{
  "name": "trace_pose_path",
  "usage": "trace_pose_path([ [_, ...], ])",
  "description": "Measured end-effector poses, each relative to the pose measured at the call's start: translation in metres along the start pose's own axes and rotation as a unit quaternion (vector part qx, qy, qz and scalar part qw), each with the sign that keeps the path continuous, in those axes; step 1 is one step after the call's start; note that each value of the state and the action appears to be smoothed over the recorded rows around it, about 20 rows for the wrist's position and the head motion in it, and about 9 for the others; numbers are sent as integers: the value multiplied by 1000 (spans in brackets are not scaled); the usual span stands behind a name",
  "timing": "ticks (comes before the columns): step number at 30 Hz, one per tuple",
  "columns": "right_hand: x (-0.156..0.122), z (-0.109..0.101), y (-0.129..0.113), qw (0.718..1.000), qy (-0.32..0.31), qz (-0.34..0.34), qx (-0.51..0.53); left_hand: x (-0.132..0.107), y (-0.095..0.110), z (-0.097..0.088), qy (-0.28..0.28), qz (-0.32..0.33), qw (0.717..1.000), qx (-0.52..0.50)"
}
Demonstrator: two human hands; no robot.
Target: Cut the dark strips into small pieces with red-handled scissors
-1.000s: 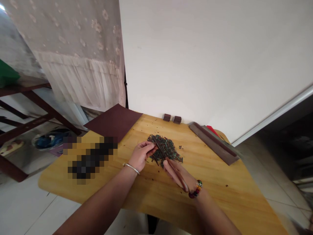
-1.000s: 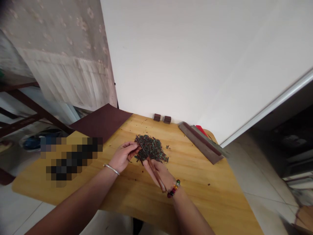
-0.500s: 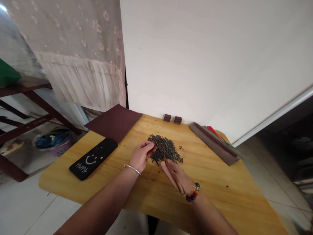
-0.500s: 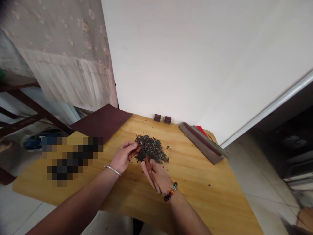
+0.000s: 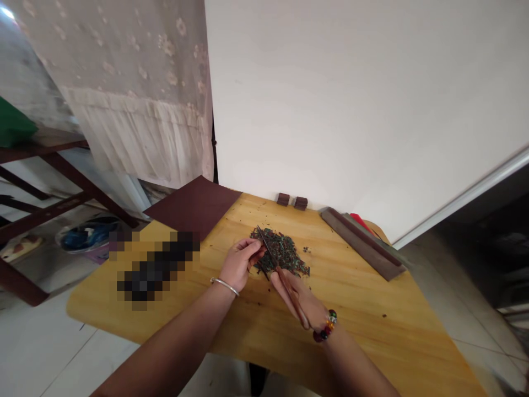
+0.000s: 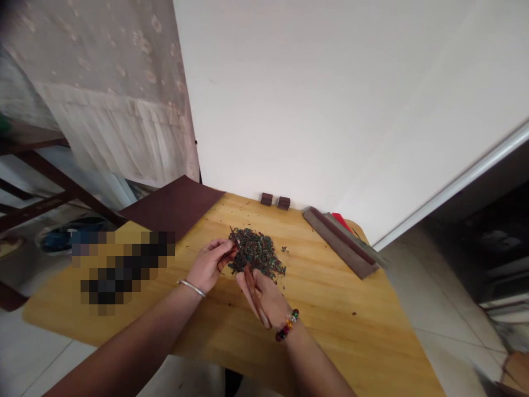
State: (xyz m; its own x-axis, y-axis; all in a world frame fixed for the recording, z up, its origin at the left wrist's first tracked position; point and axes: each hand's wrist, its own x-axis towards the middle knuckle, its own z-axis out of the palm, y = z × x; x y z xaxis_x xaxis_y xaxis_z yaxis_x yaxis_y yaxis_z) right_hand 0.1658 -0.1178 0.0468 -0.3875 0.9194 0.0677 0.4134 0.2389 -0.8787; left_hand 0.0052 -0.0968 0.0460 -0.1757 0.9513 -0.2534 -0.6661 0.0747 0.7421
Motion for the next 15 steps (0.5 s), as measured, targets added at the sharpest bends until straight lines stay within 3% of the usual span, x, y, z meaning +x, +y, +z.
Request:
trace_pose_path([
  [3,1,2,2,999,-35,8,-38,1,-1,-1,5,1,1000,9],
  [10,3,12,-1,979,-23,57,-194,1,0,-1,13,-18,1000,-7],
  [12,4,7,-3,978,3,37,-206,3,3,-1,16,-24,999,-22],
  [15,4,-12,-5,968,91,2,-235,5,9,-2,31,-24,999,-32],
])
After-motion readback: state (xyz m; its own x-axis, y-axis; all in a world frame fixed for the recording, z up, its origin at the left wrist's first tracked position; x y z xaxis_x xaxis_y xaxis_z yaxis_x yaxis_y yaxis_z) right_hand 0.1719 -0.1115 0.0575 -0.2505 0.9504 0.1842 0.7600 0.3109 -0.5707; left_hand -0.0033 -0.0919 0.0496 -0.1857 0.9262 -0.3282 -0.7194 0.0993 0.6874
